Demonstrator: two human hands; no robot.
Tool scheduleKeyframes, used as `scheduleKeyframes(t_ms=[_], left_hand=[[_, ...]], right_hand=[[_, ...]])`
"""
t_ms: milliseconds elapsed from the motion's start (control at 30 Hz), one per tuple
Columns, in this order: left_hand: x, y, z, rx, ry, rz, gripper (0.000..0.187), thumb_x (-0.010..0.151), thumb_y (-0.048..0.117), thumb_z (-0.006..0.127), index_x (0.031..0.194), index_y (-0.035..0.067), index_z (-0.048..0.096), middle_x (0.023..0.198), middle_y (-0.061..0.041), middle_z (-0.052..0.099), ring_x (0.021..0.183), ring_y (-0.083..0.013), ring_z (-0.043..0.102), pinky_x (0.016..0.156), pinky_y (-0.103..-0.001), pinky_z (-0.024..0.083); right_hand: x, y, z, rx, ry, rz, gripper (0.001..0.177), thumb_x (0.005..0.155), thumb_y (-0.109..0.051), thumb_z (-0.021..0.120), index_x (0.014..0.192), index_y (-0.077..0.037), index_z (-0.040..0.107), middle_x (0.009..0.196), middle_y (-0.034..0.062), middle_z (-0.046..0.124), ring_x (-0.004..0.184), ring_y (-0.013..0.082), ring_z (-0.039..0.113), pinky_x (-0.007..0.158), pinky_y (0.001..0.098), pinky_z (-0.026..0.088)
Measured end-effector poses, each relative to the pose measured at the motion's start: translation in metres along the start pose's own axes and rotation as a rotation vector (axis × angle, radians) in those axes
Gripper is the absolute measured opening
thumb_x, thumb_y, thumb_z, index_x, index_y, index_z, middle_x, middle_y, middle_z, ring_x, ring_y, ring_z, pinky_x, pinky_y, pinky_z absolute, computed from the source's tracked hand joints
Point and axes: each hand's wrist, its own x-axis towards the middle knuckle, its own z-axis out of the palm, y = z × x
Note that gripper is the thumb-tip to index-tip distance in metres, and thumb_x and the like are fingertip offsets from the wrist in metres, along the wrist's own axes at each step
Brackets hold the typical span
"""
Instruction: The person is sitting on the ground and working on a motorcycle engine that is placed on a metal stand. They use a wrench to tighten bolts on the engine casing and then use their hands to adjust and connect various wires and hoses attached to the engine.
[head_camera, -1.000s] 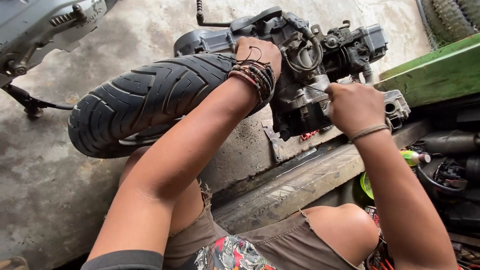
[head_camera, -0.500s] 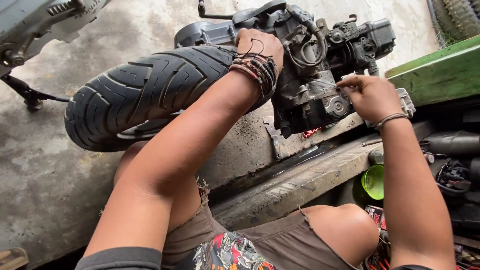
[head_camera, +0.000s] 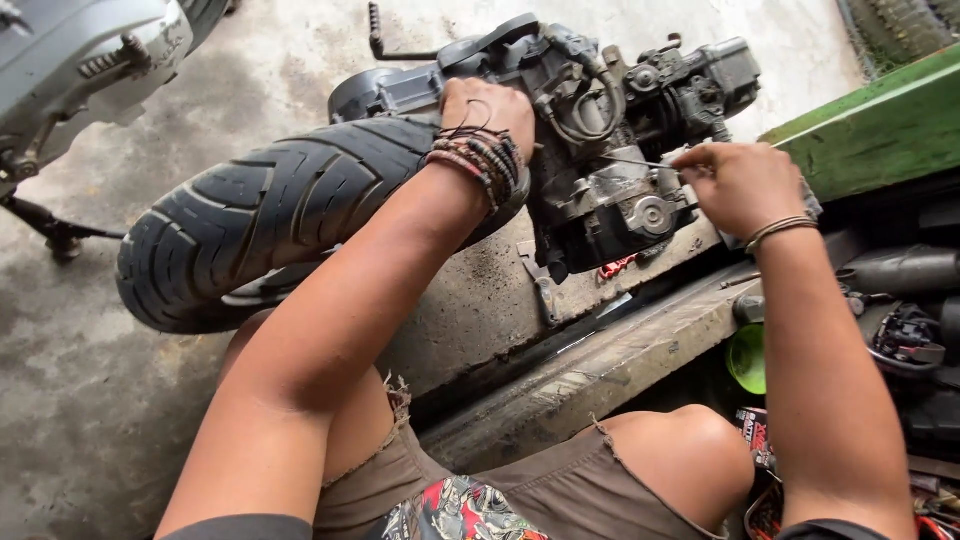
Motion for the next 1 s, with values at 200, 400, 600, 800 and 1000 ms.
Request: scheduleKeyframes(t_ms=[200,400,600,800,1000], left_hand=[[0.007,-0.004,0.008,0.003,0.068,0.035,0.039,0.104,0.028,0.036,0.114,0.012,0.07,0.105,-0.01,0.073,0.101,-0.0331,0.067,0.084,-0.052,0.047],[0.006,-0.001,0.017,0.01,0.14,0.054,0.038,0.099,0.022,0.039,0.11,0.009,0.073,0.101,-0.01,0.075,0.1,-0.0377,0.068,0.073,-0.055,0.047],[0.008,-0.008,0.018,0.003,0.122,0.07,0.037,0.099,0.022,0.04,0.112,0.007,0.072,0.103,-0.012,0.075,0.103,-0.0388,0.067,0.076,-0.056,0.047],[0.002,-0.01,0.014,-0.004,0.106,0.071,0.038,0.099,0.021,0.039,0.112,0.007,0.072,0.103,-0.012,0.075,0.104,-0.038,0.068,0.078,-0.053,0.047],[0.0,-0.006,0.011,0.026,0.124,0.086,0.038,0.099,0.02,0.038,0.112,0.007,0.071,0.101,-0.013,0.075,0.103,-0.0386,0.068,0.081,-0.054,0.046]], right_hand=[[0.021,0.031,0.031,0.193,0.074,-0.04,0.023,0.099,-0.035,0.063,0.117,-0.037,0.077,0.106,0.0008,0.078,0.1,0.0298,0.07,0.083,0.048,0.056],[-0.004,0.025,0.028,0.224,0.092,-0.071,0.023,0.096,-0.034,0.067,0.115,-0.036,0.078,0.095,0.009,0.078,0.104,0.041,0.069,0.093,0.0563,0.055],[0.008,0.013,0.027,0.261,0.098,-0.105,0.023,0.094,-0.034,0.067,0.113,-0.034,0.078,0.097,0.0097,0.078,0.106,0.0395,0.07,0.093,0.0544,0.055],[0.027,0.035,0.036,0.215,0.112,-0.053,0.023,0.093,-0.041,0.066,0.113,-0.042,0.078,0.096,0.0031,0.079,0.107,0.0344,0.071,0.095,0.0506,0.055],[0.018,0.034,0.034,0.202,0.151,-0.125,0.022,0.094,-0.039,0.068,0.114,-0.037,0.078,0.099,0.0061,0.079,0.105,0.0362,0.071,0.093,0.0509,0.056]])
